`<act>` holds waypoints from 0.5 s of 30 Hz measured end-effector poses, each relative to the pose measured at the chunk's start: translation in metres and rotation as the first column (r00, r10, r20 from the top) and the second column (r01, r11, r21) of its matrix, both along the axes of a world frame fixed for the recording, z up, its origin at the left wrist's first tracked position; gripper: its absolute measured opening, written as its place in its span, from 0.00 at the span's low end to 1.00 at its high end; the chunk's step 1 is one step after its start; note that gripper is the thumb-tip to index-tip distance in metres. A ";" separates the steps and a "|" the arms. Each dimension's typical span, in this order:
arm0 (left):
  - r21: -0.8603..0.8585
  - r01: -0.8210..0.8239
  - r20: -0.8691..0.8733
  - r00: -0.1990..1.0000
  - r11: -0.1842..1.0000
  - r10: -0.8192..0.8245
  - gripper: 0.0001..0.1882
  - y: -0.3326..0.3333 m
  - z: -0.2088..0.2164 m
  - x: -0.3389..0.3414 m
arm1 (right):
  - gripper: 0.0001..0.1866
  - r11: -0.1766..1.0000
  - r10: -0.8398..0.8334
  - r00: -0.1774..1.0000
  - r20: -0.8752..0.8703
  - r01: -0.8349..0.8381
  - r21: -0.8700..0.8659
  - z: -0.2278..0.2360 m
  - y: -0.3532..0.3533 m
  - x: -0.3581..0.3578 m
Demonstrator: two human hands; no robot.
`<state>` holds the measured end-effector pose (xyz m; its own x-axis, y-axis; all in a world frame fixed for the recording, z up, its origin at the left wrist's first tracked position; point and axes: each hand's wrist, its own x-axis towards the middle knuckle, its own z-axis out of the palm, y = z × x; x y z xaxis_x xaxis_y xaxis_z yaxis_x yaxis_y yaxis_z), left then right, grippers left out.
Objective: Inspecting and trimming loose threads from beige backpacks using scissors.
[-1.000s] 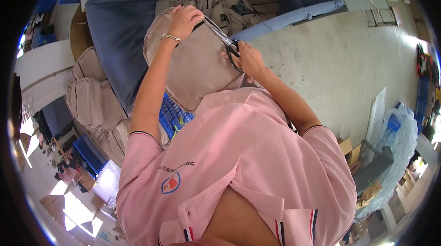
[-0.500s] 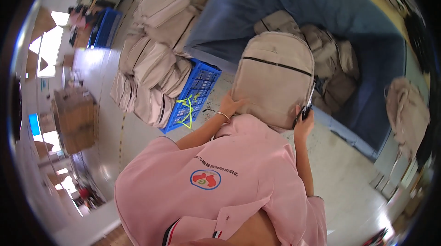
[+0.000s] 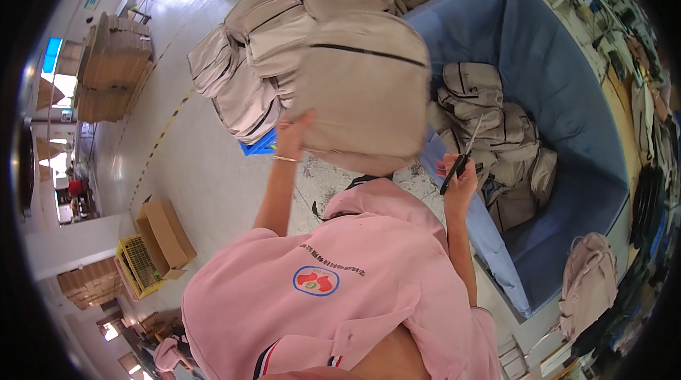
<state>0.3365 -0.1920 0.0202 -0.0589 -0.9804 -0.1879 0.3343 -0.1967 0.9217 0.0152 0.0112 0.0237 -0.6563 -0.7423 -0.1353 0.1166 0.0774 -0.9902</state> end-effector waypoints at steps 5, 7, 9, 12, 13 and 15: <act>-0.110 -0.323 0.067 0.941 0.940 0.331 0.22 -0.038 0.052 0.146 | 0.11 0.992 0.107 0.991 -0.079 -0.101 0.076 -0.014 -0.011 -0.002; -0.153 -0.366 0.123 0.914 0.918 0.386 0.23 -0.056 0.062 0.207 | 0.11 0.991 0.061 0.995 -0.083 -0.050 0.127 -0.025 -0.005 -0.007; -0.171 -0.378 0.150 0.902 0.910 0.404 0.26 -0.077 0.057 0.258 | 0.11 0.987 0.025 1.000 -0.013 -0.023 0.161 -0.033 0.002 -0.012; -0.087 -0.441 0.540 0.732 0.893 0.415 0.42 -0.109 0.014 0.300 | 0.11 0.993 -0.009 1.000 0.020 0.007 0.118 -0.038 0.014 -0.020; -0.140 -0.483 0.840 0.404 0.864 0.361 0.49 -0.120 -0.012 0.297 | 0.10 0.983 -0.029 0.999 -0.015 0.031 0.182 -0.039 0.015 -0.024; -0.082 -0.370 0.956 0.234 0.925 0.179 0.61 -0.142 -0.066 0.279 | 0.10 0.943 -0.079 0.994 -0.078 0.100 0.318 -0.039 0.014 -0.032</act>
<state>0.6158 -0.3335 -0.0453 0.5180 -0.8549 -0.0287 -0.6775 -0.4305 0.5964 -0.0163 0.0252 -0.0154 -0.7328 -0.6045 -0.3123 0.0753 0.3841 -0.9202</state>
